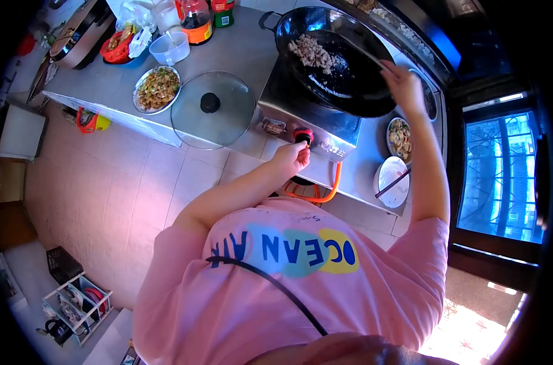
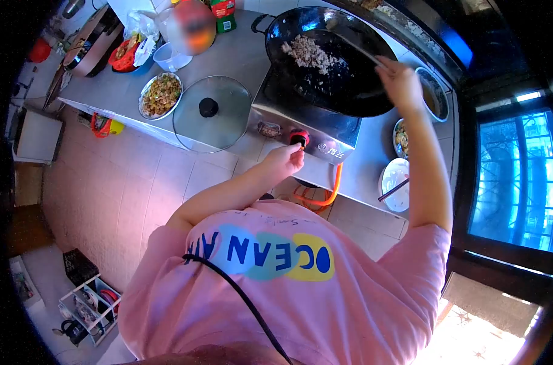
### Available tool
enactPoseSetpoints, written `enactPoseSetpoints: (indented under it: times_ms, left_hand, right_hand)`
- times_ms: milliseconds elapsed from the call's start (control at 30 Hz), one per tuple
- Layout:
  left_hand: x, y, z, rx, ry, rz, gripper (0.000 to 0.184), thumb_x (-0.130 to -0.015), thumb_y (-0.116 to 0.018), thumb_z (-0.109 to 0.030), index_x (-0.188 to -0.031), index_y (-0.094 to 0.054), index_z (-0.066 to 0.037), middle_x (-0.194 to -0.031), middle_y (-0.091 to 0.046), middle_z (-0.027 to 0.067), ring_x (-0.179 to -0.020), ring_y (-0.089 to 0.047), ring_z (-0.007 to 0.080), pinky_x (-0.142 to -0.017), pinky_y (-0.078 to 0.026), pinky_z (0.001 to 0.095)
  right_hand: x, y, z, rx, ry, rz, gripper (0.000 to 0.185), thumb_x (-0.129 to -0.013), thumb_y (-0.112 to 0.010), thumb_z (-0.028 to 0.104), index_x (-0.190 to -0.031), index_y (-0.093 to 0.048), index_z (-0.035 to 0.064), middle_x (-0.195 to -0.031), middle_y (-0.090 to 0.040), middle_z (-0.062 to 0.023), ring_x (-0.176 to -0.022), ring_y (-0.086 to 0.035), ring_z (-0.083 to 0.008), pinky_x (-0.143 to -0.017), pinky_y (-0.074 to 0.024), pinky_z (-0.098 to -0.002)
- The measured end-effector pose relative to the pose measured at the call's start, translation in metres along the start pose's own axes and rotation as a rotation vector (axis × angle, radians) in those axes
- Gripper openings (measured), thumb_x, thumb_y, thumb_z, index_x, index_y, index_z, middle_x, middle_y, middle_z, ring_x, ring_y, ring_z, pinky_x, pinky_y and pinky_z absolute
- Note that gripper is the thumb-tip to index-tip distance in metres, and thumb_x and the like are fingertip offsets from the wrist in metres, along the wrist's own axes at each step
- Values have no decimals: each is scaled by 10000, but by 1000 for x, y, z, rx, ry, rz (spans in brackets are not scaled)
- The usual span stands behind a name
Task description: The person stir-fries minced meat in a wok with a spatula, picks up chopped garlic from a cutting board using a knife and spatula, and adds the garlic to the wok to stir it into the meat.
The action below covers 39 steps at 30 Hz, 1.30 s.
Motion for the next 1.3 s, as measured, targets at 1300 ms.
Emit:
enactPoseSetpoints:
  times_ms: [1300]
  left_hand:
    - [150,47,-100,-181,-278,113,107,-834,-587,-81,-870,-517,-9,-830,-541,92,-734,-520,167,-654,-470,288]
  right_hand:
    - [43,-16,65,326,-114,-75,235,-835,-572,249,-1029,-661,153,-824,-628,-175,-750,-617,-347,-659,-495,-414]
Point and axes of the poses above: each hand's wrist, its own x-axis away from the middle knuckle, its own y-axis out of the back of the hand, z = x × y, the point moved 4 cm from there along -x, towards the middle knuckle
